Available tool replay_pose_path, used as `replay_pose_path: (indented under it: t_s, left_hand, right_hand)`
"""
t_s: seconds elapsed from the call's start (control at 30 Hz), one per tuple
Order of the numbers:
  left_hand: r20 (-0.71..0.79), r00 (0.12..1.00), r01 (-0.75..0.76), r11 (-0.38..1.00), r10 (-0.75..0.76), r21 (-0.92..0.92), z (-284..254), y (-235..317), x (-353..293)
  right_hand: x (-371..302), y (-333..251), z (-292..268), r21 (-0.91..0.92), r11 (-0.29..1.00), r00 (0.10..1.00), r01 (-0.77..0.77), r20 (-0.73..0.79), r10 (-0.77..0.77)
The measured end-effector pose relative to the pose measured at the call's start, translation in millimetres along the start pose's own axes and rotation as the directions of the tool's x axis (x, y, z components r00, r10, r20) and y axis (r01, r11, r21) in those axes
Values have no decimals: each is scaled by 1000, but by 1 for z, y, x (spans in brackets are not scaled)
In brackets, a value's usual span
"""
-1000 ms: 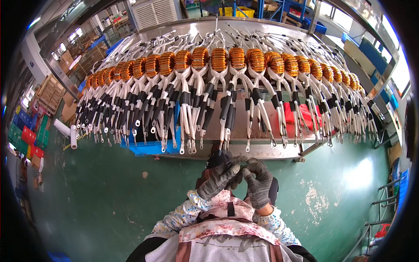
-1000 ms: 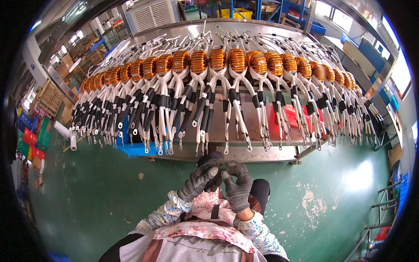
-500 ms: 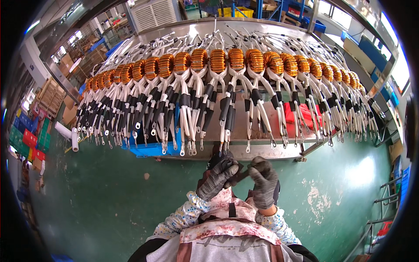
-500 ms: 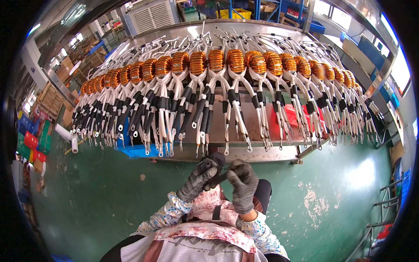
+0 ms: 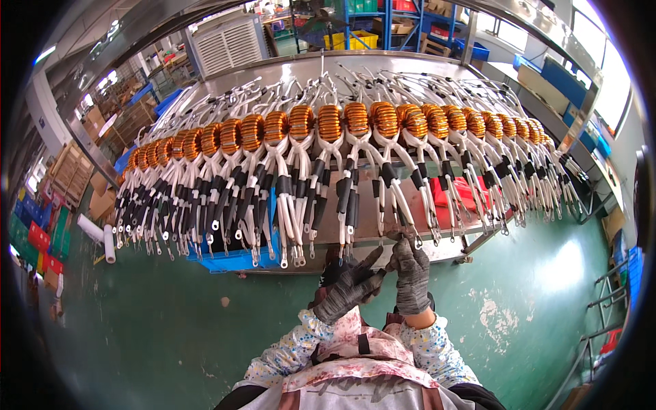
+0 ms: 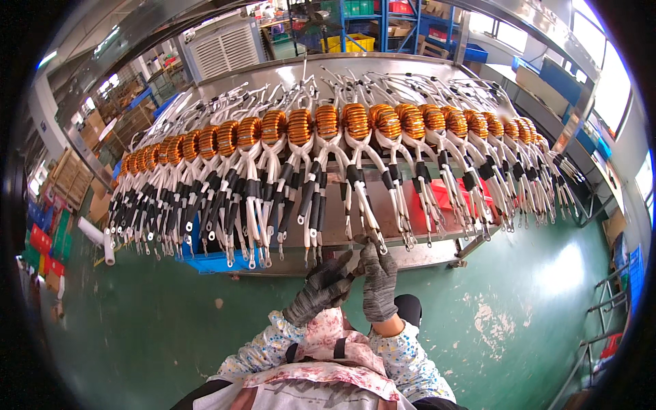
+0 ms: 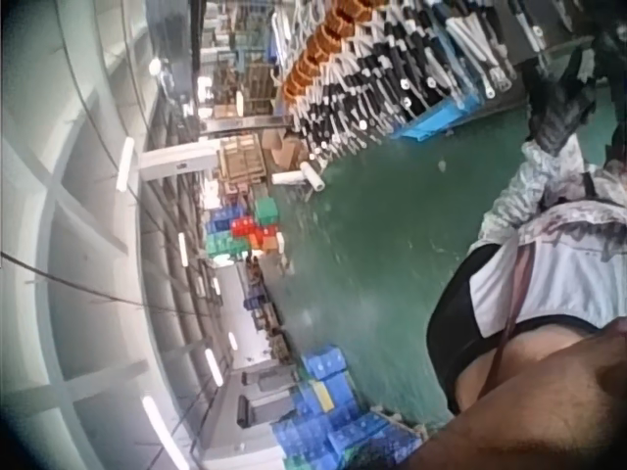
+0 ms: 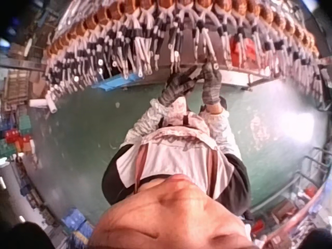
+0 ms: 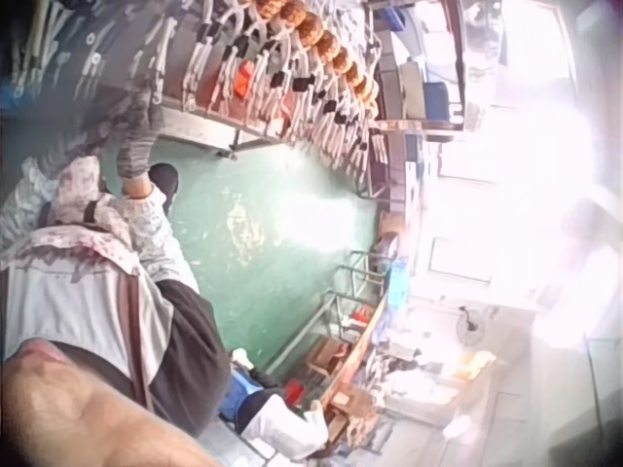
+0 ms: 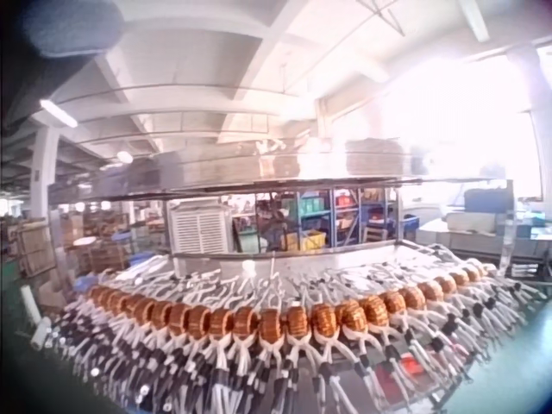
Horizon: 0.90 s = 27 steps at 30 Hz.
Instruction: Manually assembling or inspecting industrial components with copper coils on an assembly line.
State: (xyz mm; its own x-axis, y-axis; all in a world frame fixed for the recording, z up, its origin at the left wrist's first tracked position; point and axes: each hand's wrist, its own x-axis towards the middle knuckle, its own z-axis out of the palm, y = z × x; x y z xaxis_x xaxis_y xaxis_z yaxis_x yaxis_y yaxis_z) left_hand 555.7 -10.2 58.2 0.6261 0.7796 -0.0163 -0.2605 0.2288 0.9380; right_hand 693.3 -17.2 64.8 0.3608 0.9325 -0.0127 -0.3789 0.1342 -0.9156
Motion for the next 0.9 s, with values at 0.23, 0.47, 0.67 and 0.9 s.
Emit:
replay_pose_path:
  t_s: [0.23,0.47,0.67,0.9]
  left_hand:
    - [-22,1000,16,999,-17,-38,-17,-12,-4]
    - [25,998,58,971,-53,-234,-6,2,4]
    - [123,990,-29,943,74,-332,-6,15,-12]
    - [104,994,-22,985,40,-173,-3,23,-23]
  right_hand:
    - [2,-10,22,-31,1000,999,2,-35,-3]
    - [32,36,7,-242,966,990,88,-88,-112]
    - [55,57,13,68,963,963,260,59,-264]
    - [69,64,23,-430,734,767,525,-134,-627]
